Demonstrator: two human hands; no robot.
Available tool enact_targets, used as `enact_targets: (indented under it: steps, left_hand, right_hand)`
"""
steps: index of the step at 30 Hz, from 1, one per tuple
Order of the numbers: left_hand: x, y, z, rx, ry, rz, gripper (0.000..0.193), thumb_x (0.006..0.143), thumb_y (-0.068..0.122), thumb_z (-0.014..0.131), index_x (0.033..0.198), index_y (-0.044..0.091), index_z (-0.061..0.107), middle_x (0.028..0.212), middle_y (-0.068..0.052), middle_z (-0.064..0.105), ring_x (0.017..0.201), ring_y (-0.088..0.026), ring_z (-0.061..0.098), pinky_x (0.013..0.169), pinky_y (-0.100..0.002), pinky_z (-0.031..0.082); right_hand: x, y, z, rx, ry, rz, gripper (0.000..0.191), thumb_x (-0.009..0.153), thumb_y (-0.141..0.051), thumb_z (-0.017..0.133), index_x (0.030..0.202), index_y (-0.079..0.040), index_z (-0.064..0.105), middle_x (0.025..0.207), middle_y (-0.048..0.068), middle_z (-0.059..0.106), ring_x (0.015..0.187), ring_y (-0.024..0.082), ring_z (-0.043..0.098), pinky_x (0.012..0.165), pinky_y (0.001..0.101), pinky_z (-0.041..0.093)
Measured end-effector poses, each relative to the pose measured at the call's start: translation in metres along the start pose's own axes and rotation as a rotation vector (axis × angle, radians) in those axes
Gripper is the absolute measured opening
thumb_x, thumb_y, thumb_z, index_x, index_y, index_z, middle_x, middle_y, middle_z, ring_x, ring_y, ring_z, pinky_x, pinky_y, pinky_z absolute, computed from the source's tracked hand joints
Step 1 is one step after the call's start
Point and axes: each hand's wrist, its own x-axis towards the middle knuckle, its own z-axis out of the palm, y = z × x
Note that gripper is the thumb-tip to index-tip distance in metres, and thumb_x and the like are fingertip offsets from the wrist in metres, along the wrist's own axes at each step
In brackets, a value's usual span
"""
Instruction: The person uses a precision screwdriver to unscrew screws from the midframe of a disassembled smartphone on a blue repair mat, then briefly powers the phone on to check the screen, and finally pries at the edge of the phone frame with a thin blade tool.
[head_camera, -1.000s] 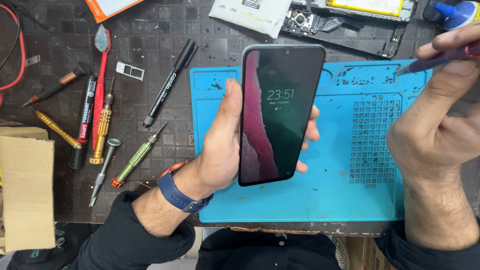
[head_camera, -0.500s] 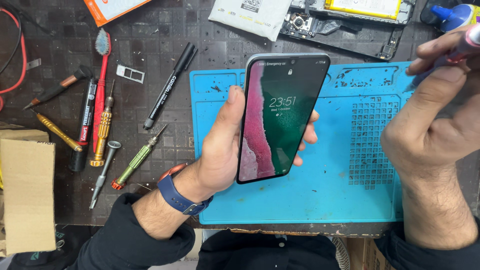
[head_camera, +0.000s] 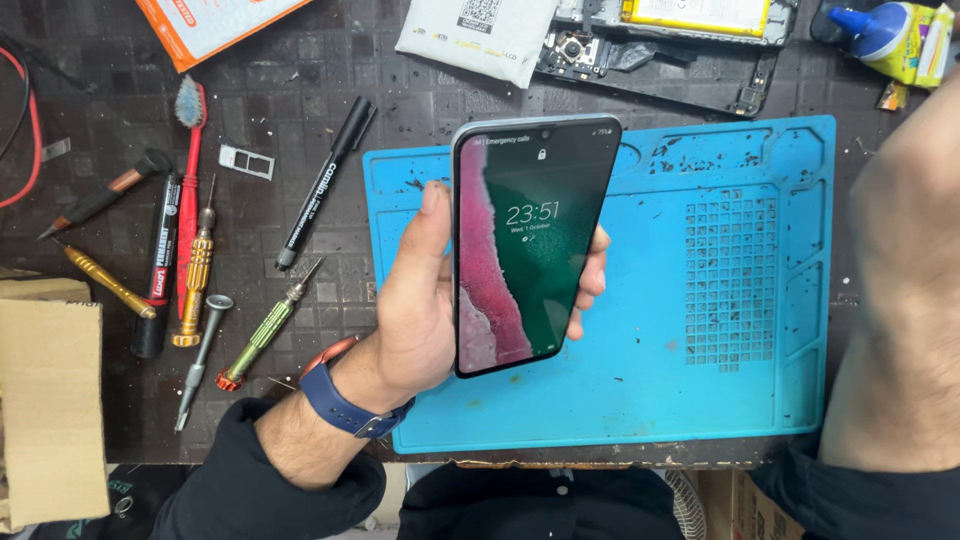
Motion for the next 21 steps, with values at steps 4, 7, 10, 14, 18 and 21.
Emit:
enact_targets:
  steps: [4, 7, 10, 14, 18, 21]
  left_hand:
    - [0.0, -0.002, 0.0, 0.014, -0.028, 0.069, 0.085, 0.109, 0.068, 0.033, 0.141, -0.009, 0.052, 0.116, -0.015, 0.063, 0.102, -0.019, 0.06, 0.09, -0.036, 0.056]
    - [0.001, -0.001, -0.002, 0.084, -0.003, 0.05, 0.083, 0.111, 0.066, 0.036, 0.143, -0.009, 0.052, 0.112, -0.01, 0.06, 0.099, -0.016, 0.057, 0.09, -0.034, 0.052]
    - [0.001, 0.0, -0.003, 0.101, 0.035, 0.01, 0.08, 0.109, 0.064, 0.038, 0.147, -0.006, 0.05, 0.115, -0.006, 0.058, 0.102, -0.014, 0.054, 0.09, -0.031, 0.049]
    - [0.001, 0.004, -0.003, 0.197, -0.009, -0.006, 0.077, 0.109, 0.061, 0.049, 0.153, -0.002, 0.044, 0.12, -0.002, 0.051, 0.106, -0.012, 0.049, 0.093, -0.028, 0.046]
    - [-0.001, 0.009, -0.003, 0.29, 0.023, -0.045, 0.075, 0.105, 0.052, 0.062, 0.155, 0.0, 0.04, 0.125, -0.004, 0.049, 0.109, -0.012, 0.049, 0.097, -0.028, 0.045]
    - [0.001, 0.009, -0.003, 0.365, 0.026, -0.036, 0.078, 0.098, 0.037, 0.073, 0.156, -0.001, 0.036, 0.134, -0.008, 0.05, 0.12, -0.014, 0.051, 0.106, -0.031, 0.045]
  right_hand:
    - [0.011, 0.059, 0.0, -0.247, 0.005, 0.081, 0.016, 0.106, 0.009, 0.053, 0.117, 0.0, 0.06, 0.097, 0.015, 0.066, 0.081, 0.024, 0.067, 0.067, 0.0354, 0.055]
    - [0.01, 0.104, -0.003, -0.424, -0.017, 0.142, 0.016, 0.105, 0.009, 0.054, 0.117, 0.0, 0.06, 0.096, 0.015, 0.066, 0.08, 0.024, 0.068, 0.066, 0.0357, 0.055]
    - [0.004, 0.127, -0.002, -0.537, -0.046, 0.185, 0.016, 0.104, 0.01, 0.055, 0.116, 0.0, 0.06, 0.095, 0.015, 0.066, 0.079, 0.024, 0.068, 0.065, 0.0359, 0.055]
    - [0.007, 0.13, 0.002, -0.626, -0.078, 0.207, 0.016, 0.103, 0.01, 0.057, 0.116, -0.001, 0.06, 0.093, 0.016, 0.067, 0.078, 0.024, 0.068, 0.064, 0.0363, 0.055]
    - [0.016, 0.121, 0.002, -0.715, -0.114, 0.159, 0.017, 0.102, 0.01, 0.058, 0.115, -0.001, 0.061, 0.092, 0.016, 0.067, 0.076, 0.025, 0.068, 0.062, 0.0366, 0.055]
    - [0.02, 0.11, 0.001, -1.01, -0.155, -0.061, 0.021, 0.098, 0.011, 0.061, 0.115, -0.002, 0.06, 0.09, 0.014, 0.067, 0.076, 0.023, 0.069, 0.062, 0.0345, 0.055]
